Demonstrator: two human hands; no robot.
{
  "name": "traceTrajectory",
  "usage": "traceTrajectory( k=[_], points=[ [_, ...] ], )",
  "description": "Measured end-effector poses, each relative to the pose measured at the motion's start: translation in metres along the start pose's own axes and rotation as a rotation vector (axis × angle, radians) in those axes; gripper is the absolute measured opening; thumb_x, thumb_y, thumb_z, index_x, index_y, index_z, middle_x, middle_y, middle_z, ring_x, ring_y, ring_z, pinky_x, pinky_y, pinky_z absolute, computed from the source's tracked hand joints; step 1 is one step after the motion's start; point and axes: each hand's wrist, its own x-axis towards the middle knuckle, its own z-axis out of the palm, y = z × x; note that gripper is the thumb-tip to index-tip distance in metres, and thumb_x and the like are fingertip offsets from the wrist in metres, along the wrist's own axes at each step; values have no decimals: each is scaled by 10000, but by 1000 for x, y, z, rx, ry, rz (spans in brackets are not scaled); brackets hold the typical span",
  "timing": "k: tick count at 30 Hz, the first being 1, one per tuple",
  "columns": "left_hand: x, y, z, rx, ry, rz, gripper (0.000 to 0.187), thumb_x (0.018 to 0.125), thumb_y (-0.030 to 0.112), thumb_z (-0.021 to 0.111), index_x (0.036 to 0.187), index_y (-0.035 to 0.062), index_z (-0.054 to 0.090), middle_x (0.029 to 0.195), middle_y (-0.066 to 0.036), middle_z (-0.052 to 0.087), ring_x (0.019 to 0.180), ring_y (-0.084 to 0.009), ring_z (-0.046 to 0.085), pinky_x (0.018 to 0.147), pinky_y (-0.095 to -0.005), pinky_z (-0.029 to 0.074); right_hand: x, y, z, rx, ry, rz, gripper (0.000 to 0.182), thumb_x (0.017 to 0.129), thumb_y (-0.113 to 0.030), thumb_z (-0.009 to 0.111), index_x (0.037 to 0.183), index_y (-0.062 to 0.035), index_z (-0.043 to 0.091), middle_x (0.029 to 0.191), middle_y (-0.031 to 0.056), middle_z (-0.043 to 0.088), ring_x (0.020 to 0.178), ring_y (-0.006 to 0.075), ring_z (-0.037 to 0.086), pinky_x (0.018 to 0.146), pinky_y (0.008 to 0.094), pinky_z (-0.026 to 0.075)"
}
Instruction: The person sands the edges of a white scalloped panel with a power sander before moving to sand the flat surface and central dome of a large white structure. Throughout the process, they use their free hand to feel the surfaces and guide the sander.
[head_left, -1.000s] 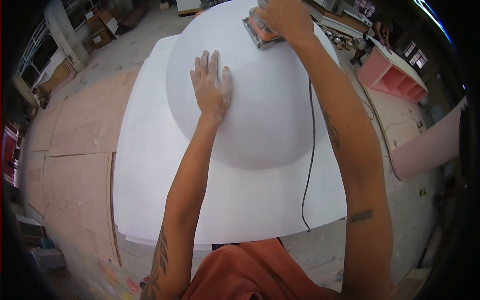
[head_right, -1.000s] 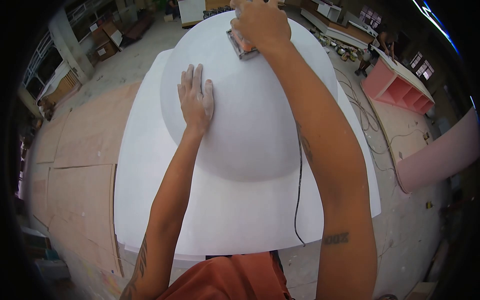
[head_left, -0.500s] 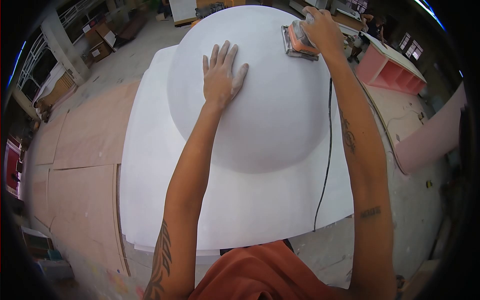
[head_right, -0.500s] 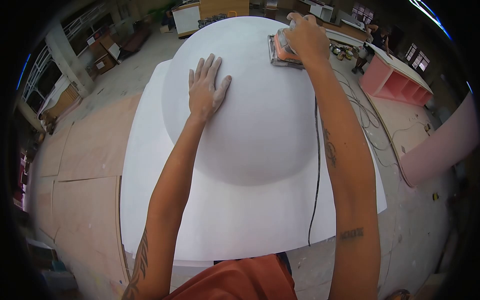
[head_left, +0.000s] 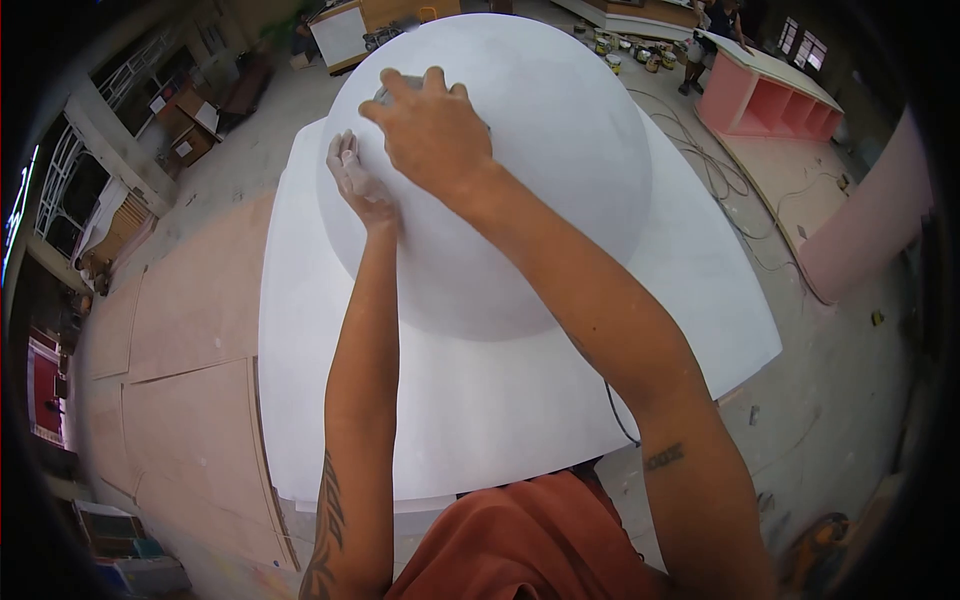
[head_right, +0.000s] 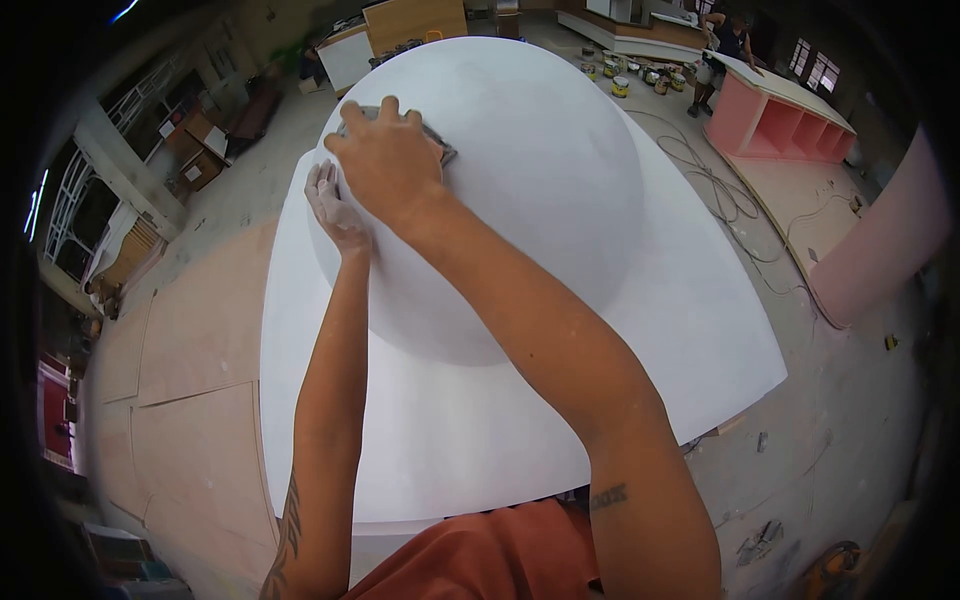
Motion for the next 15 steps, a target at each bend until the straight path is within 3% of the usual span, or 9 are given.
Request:
traceTrajectory(
  k=[1,2,4,8,11,13,15],
  points=[
    [-3,1,-9,215,-73,-26,494,1113,237,349,1492,-39,505,1533,-221,550,1481,-334,474,1260,-424,336,-15,-1,-4,1,5,10,384,892,-154,725,1254,-272,778,1408,56,643,1118,355,663,855,448,624],
    [3,-5,-18,219,-78,-23,494,1113,237,349,1492,-39,505,1533,-221,550,1481,-334,474,1260,-424,336,-27,-4,-8,2,28,14,361,898,-161,731,1241,-256,787,1381,64,656,1129,355,665,851,451,623],
    [6,-25,-29,728,-342,224,516,1110,274,377,1522,-13,495,1590,-223,495,1507,-390,428,1280,-462,288,-38,7,-13,8,51,17,338,903,-167,737,1228,-241,796,1353,72,668,1140,354,667,847,453,621],
    [8,-24,-30,891,-393,243,563,1111,334,407,1572,15,460,1660,-219,412,1556,-411,342,1301,-503,226,-35,47,-20,52,114,164,353,901,-185,742,1239,-278,781,1373,70,650,1116,378,668,831,465,640],
    [-8,-17,-14,1088,-464,325,620,1110,395,438,1612,32,419,1707,-197,350,1609,-377,249,1315,-530,183,-33,86,-27,41,129,302,370,895,-228,756,1257,-305,763,1392,56,635,1111,395,668,854,474,643],
    [-19,1,-1,1089,-623,538,643,1098,427,466,1654,113,388,1739,-118,321,1633,-338,196,1329,-543,157,-31,116,-31,31,126,375,383,891,-260,766,1269,-316,752,1401,49,628,1117,401,671,866,477,644],
    [-26,11,9,1131,-711,619,639,1089,434,482,1656,154,393,1741,-80,326,1633,-327,202,1336,-539,147,-33,147,-31,-13,80,494,418,906,-320,756,1322,-325,717,1415,35,619,1158,410,671,904,491,636]
  ],
)
